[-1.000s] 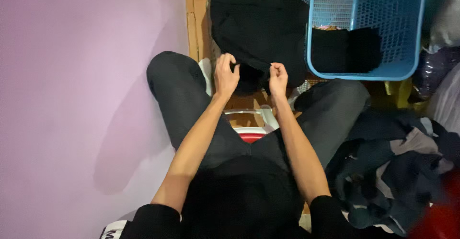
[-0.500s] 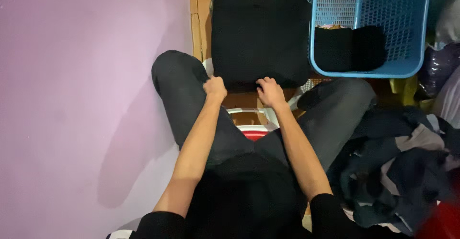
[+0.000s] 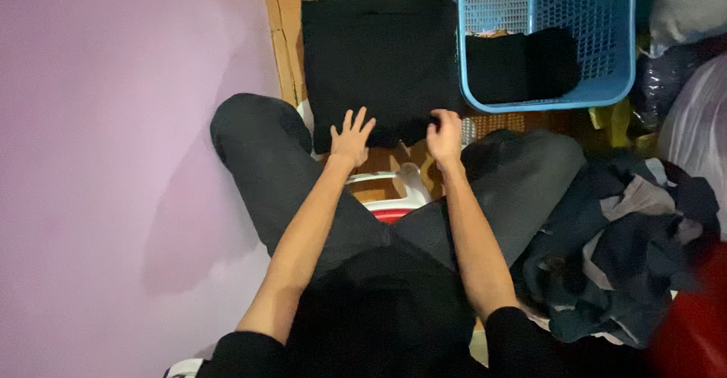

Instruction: The person sits on a small stool and folds several black garments one by one. They smooth and fold each item, then place the folded pieces into a blue laundry basket beside them.

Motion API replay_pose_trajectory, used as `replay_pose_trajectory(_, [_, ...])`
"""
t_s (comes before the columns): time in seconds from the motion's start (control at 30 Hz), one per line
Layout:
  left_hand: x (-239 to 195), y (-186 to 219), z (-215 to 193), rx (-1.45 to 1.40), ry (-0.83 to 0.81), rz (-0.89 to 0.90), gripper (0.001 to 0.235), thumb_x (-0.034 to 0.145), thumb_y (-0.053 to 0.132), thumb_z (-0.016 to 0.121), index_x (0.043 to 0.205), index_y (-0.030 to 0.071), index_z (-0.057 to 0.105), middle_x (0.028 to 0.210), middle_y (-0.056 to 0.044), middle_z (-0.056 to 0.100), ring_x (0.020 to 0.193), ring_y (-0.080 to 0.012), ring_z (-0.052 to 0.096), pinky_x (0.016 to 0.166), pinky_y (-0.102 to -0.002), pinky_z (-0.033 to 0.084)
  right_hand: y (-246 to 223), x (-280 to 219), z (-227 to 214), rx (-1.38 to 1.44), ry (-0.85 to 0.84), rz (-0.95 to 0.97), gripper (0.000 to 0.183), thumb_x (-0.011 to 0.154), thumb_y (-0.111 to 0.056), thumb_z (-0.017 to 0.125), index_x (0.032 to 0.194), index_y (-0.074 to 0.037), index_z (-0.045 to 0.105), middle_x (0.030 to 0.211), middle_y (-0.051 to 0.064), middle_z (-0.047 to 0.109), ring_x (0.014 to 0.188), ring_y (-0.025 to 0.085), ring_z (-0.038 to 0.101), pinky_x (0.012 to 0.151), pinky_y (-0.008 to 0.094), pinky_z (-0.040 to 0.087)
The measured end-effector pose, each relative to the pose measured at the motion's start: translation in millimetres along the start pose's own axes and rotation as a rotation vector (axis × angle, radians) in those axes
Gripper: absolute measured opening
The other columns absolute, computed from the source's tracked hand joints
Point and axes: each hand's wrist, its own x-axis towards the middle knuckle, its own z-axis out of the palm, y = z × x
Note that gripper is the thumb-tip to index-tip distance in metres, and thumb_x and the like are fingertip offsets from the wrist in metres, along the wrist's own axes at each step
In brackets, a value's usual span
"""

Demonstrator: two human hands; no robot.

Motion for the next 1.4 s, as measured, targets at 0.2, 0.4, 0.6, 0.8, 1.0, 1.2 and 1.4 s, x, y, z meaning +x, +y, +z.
replay_pose_trajectory(0.2, [3.6,-1.8,-4.0,0.033,-0.009,-0.123,0.067,0.089,0.025,0.073,0.147,0.017,0.042,0.168,-0.006,0.016,0.155,-0.0309,0.018,0.107,-0.069,0.037,63.9,24.2,16.4,0.273,0.047,0.605,0.062,0.088,-0.02,0.072,0.144,-0.004,0.049,0.148,0.022,0.049,0.137,0.036,0.047,0.114,0.043,0.037])
replay_pose_trajectory(0.4, [5.5,-9.2,-3.9,-0.048,0.085,-0.223,0.054,0.093,0.03,0.071,0.137,0.006,0.051,0.162,-0.007,0.03,0.143,-0.0303,0.04,0.101,-0.064,0.045,78.5,35.3,18.1,0.836,-0.062,1.031,0.078,0.093,-0.027,0.061,0.16,-0.03,0.022,0.162,0.009,0.037,0.146,0.034,0.036,0.111,0.057,0.035])
replay_pose_trajectory(0.6, [13.6,0.0,-3.8,0.044,0.058,-0.245,0.057,0.094,0.032,0.071,0.139,0.002,0.052,0.159,-0.015,0.031,0.131,-0.0369,0.052,0.097,-0.053,0.052,83.3,26.6,20.0,0.81,-0.116,0.998,0.069,0.095,-0.035,0.062,0.157,-0.021,0.036,0.162,0.007,0.038,0.143,0.032,0.043,0.095,0.052,0.056])
replay_pose_trajectory(0.8, [-2.9,-4.3,10.4,0.259,0.237,-0.035,0.095,0.077,0.009,0.076,0.159,0.023,0.03,0.167,-0.023,0.01,0.11,-0.045,0.063,0.073,-0.041,0.06,87.8,28.0,26.7,1.122,-0.077,1.121,0.074,0.092,-0.036,0.072,0.154,-0.007,0.044,0.155,0.016,0.047,0.133,0.039,0.05,0.088,0.05,0.056])
replay_pose_trajectory(1.0, [14.1,-5.7,25.0,0.417,0.288,0.007,0.074,0.074,0.003,0.076,0.142,0.012,0.047,0.15,-0.023,0.043,0.095,-0.0417,0.067,0.065,-0.038,0.061,65.7,33.8,18.3,1.054,-0.131,1.055,0.076,0.087,-0.018,0.076,0.153,-0.008,0.04,0.142,0.017,0.057,0.118,0.033,0.064,0.087,0.049,0.059])
replay_pose_trajectory(1.2, [14.7,-16.3,20.8,0.318,0.402,0.084,0.052,0.068,0.003,0.079,0.115,0.01,0.057,0.109,-0.01,0.057,0.101,-0.0304,0.062,0.076,-0.043,0.057,43.5,26.8,15.3,0.86,-0.081,1.016,0.076,0.081,-0.01,0.072,0.149,-0.006,0.039,0.132,0.022,0.062,0.099,0.036,0.069,0.071,0.051,0.062])
replay_pose_trajectory(1.4, [9.6,-30.5,6.4,0.096,0.43,0.046,0.047,0.073,0.004,0.079,0.114,0.009,0.058,0.109,-0.012,0.059,0.104,-0.0334,0.064,0.078,-0.045,0.059,53.4,22.9,24.9,0.602,-0.154,0.953,0.071,0.082,-0.022,0.079,0.143,-0.003,0.047,0.124,0.017,0.064,0.103,0.033,0.07,0.084,0.047,0.06])
